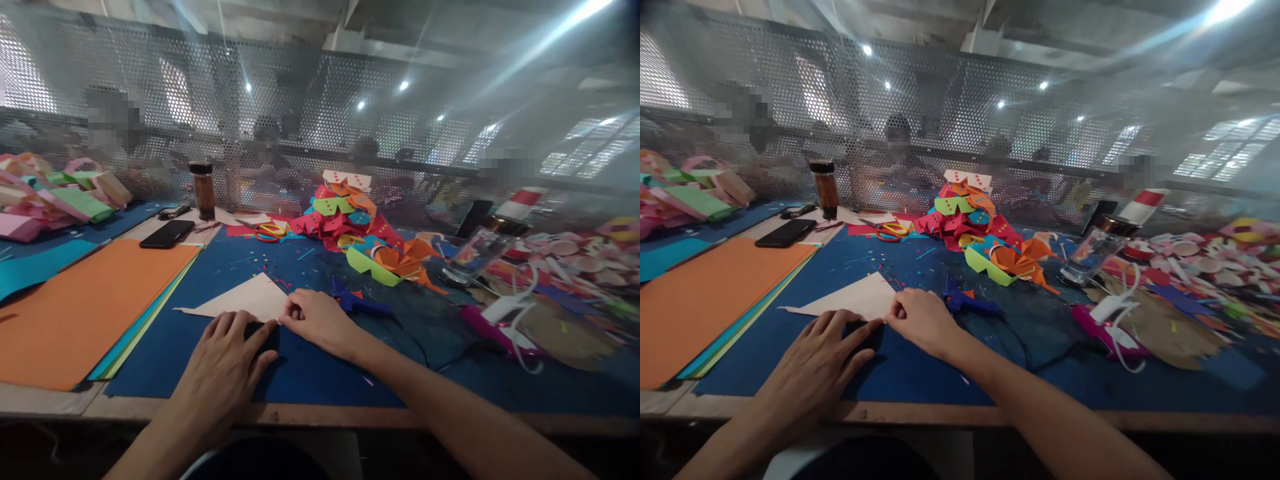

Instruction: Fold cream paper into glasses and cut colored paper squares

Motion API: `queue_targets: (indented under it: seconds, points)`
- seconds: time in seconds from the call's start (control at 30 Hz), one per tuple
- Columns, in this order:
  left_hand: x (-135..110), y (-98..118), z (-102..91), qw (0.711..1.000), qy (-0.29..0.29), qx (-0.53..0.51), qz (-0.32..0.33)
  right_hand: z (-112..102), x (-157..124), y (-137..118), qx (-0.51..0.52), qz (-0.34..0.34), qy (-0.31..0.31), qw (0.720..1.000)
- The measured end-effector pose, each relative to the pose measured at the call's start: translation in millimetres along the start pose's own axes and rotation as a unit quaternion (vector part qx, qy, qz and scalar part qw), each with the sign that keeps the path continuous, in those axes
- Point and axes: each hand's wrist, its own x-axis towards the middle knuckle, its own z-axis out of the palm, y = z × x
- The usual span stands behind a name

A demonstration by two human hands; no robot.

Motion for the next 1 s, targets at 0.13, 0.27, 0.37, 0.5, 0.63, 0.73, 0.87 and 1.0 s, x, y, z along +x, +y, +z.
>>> queue_targets:
  seconds: [0.13,0.27,0.37,0.5,0.63,0.73,0.87,1.0]
  points:
    - [0,0,-0.6,1.000,-0.011,-0.007,-0.004,-5,-1,3,-0.006,0.009,-0.011,1.000]
    - [0,0,-0.9,1.000,-0.012,-0.008,-0.009,-9,-5,10,-0.016,0.023,-0.018,0.999]
    - [0,1,-1.0,1.000,-0.016,-0.008,-0.013,-13,-7,14,-0.028,0.031,-0.025,0.999]
    - [-1,1,-1.2,1.000,-0.011,-0.005,-0.014,-18,-10,15,-0.047,0.034,-0.030,0.998]
    - [-1,0,-0.4,1.000,-0.008,-0.006,-0.009,-21,-11,14,-0.069,0.030,-0.031,0.997]
    - [-1,0,0.3,1.000,-0.008,-0.005,-0.009,-23,-14,14,-0.086,0.029,-0.036,0.995]
    - [-2,0,0.4,1.000,-0.006,-0.004,-0.009,-29,-17,12,-0.107,0.023,-0.040,0.993]
    - [-2,-1,0.5,1.000,-0.004,-0.004,-0.009,-35,-20,8,-0.136,0.007,-0.036,0.990]
